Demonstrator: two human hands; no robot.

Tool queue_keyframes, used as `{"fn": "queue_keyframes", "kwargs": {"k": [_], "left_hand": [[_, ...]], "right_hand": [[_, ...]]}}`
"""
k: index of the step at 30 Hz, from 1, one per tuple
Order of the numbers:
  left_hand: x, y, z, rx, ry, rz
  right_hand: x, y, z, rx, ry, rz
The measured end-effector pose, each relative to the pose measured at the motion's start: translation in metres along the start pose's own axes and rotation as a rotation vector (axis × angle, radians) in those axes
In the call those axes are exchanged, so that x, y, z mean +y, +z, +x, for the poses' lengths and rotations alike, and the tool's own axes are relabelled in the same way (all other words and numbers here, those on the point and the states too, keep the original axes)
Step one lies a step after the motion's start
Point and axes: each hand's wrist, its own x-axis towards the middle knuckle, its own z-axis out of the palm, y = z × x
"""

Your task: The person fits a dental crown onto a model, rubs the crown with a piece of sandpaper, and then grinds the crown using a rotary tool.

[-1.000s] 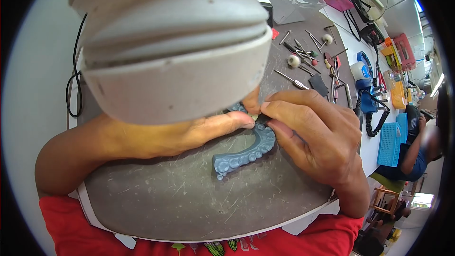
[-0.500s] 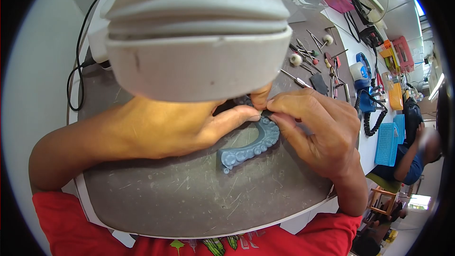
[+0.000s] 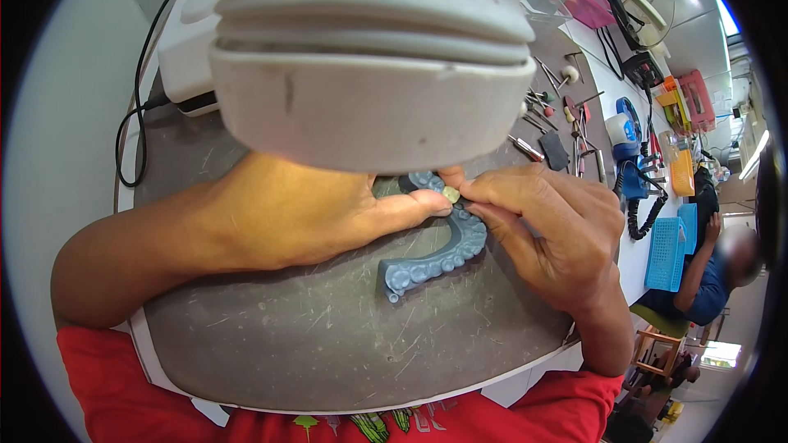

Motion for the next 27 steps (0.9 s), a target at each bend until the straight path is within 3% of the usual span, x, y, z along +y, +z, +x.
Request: {"fn": "queue_keyframes", "kwargs": {"k": [16, 19, 27], "left_hand": [[-0.0047, 0.0047, -0.0033, 0.06, 0.082, 0.074], [-0.0008, 0.0031, -0.0035, 0.016, -0.036, 0.009], [-0.0003, 0.004, -0.0029, 0.055, 0.045, 0.008]], "right_hand": [[-0.0055, 0.0046, -0.0043, 0.008, -0.023, -0.102], [-0.0068, 0.0034, -0.0049, -0.016, -0.016, -0.126], [-0.0061, 0.0066, -0.0067, 0.01, -0.018, -0.119]]}}
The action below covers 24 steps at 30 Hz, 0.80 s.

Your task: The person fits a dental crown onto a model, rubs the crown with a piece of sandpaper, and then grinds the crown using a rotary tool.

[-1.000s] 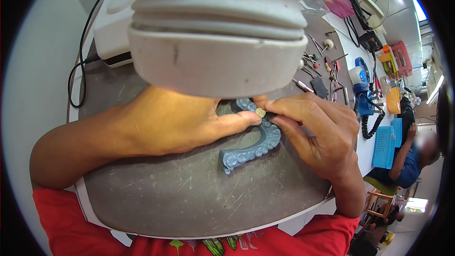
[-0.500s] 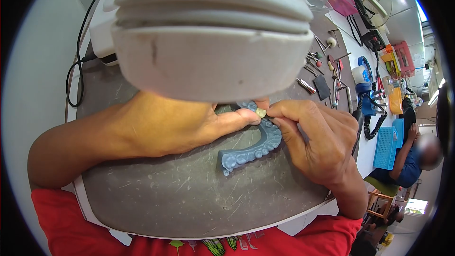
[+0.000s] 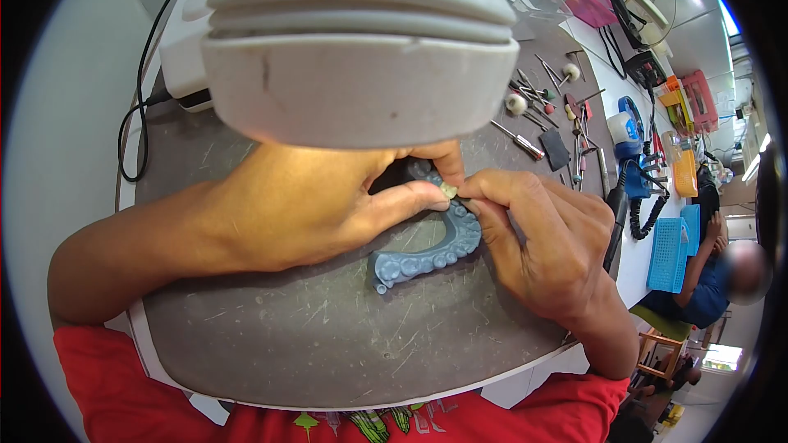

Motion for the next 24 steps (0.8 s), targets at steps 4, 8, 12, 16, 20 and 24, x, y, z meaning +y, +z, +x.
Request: {"fn": "queue_keyframes", "kwargs": {"k": [4, 8, 12, 16, 20, 24], "left_hand": [[0.002, 0.0, 0.0, -0.002, -0.012, 0.012], [0.005, -0.001, -0.003, -0.002, -0.082, -0.002], [-0.001, 0.001, -0.006, 0.0, -0.075, -0.116], [-0.01, 0.003, -0.003, 0.14, 0.134, -0.021], [0.007, -0.005, 0.007, 0.052, 0.174, -0.079], [-0.005, 0.0, 0.0, 0.092, 0.16, 0.052]], "right_hand": [[-0.003, -0.006, 0.002, -0.041, 0.001, 0.002], [-0.005, -0.012, 0.006, 0.072, 0.166, 0.055], [-0.016, -0.038, -0.002, -0.19, 0.163, -0.008], [-0.015, -0.023, -0.001, -0.135, 0.142, 0.054], [-0.015, -0.02, -0.001, -0.086, 0.12, 0.125], [-0.014, -0.02, 0.0, -0.112, 0.122, 0.146]]}}
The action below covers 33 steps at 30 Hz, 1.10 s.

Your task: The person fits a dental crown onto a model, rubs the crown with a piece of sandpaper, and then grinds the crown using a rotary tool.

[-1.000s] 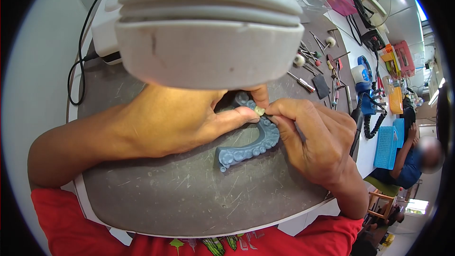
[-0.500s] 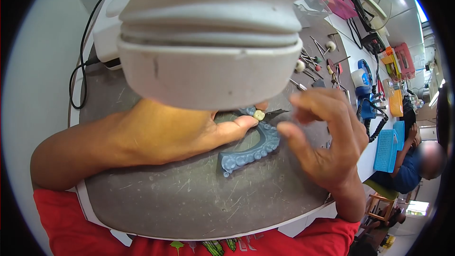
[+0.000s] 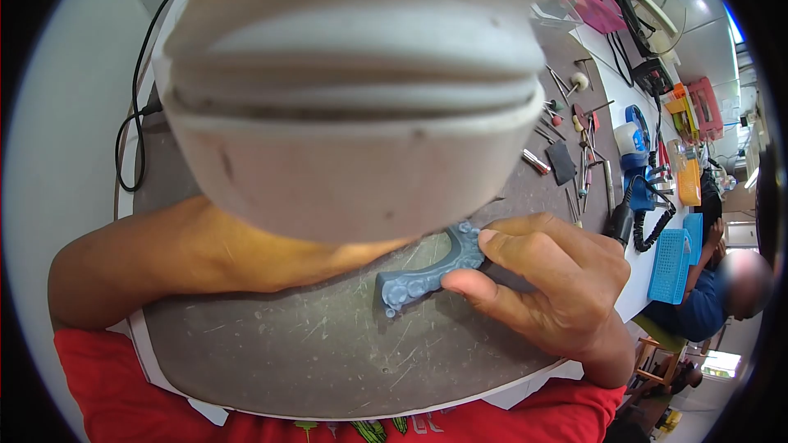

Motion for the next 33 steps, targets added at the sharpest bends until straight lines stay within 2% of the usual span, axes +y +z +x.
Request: {"fn": "queue_keyframes", "kwargs": {"k": [3, 9, 29, 32, 33], "left_hand": [[0.002, -0.003, -0.002, -0.085, -0.063, 0.049], [0.008, -0.006, 0.001, -0.116, -0.14, -0.024], [0.008, 0.0, -0.003, -0.049, -0.09, 0.005], [0.006, 0.0, -0.001, -0.058, -0.099, 0.007], [0.006, 0.0, -0.002, -0.064, -0.09, 0.026]], "right_hand": [[0.0, 0.001, -0.001, 0.016, 0.006, -0.004], [-0.002, -0.001, -0.003, -0.007, 0.033, -0.018], [-0.002, -0.005, -0.002, -0.069, 0.04, -0.03], [-0.004, -0.002, 0.002, -0.047, 0.164, 0.074], [-0.004, 0.004, 0.003, 0.095, 0.241, 0.158]]}}
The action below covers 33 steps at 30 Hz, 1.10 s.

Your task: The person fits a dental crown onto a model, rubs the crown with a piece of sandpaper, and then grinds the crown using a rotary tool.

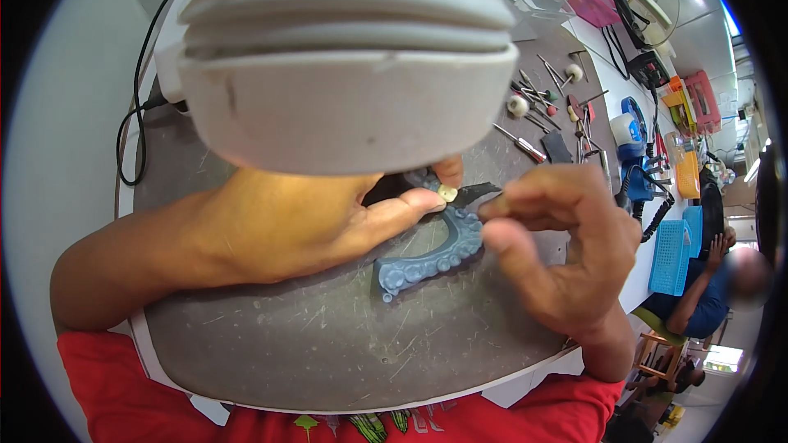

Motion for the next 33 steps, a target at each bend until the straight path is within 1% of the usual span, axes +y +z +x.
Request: {"fn": "queue_keyframes", "kwargs": {"k": [1, 2, 4, 5, 7, 10, 13, 23, 25, 33], "left_hand": [[-0.0002, 0.0004, -0.0007, 0.003, -0.004, -0.003], [-0.0004, 0.0005, -0.0008, -0.008, -0.023, -0.017], [-0.0013, 0.0013, -0.0013, -0.018, -0.044, -0.032], [-0.0022, 0.0023, -0.0018, -0.001, -0.033, -0.038], [-0.0028, 0.0031, -0.0024, 0.016, -0.024, -0.045], [-0.003, 0.0028, -0.0018, 0.008, -0.041, -0.051], [-0.0036, 0.0043, -0.0008, 0.03, -0.01, -0.041], [-0.0029, 0.0011, 0.0025, 0.031, 0.012, -0.047], [-0.0033, 0.0007, 0.0022, 0.03, 0.015, -0.04], [-0.0017, 0.0003, 0.0013, -0.004, -0.052, -0.05]], "right_hand": [[0.0003, 0.0033, 0.0003, 0.138, 0.072, 0.097], [0.0025, 0.0027, 0.0018, 0.135, 0.07, 0.097], [0.0087, -0.0012, 0.0048, -0.011, -0.098, -0.149], [0.0091, -0.002, 0.0051, -0.013, -0.097, -0.149], [0.0088, -0.0034, 0.0058, -0.09, -0.125, -0.169], [0.0077, -0.0027, 0.0063, -0.101, -0.128, -0.235], [0.0078, -0.0032, 0.0057, -0.108, -0.111, -0.273], [0.0089, -0.0014, 0.006, -0.089, -0.162, -0.257], [0.0087, 0.001, 0.006, -0.054, -0.157, -0.242], [0.0091, -0.003, 0.0077, -0.059, -0.119, -0.216]]}}
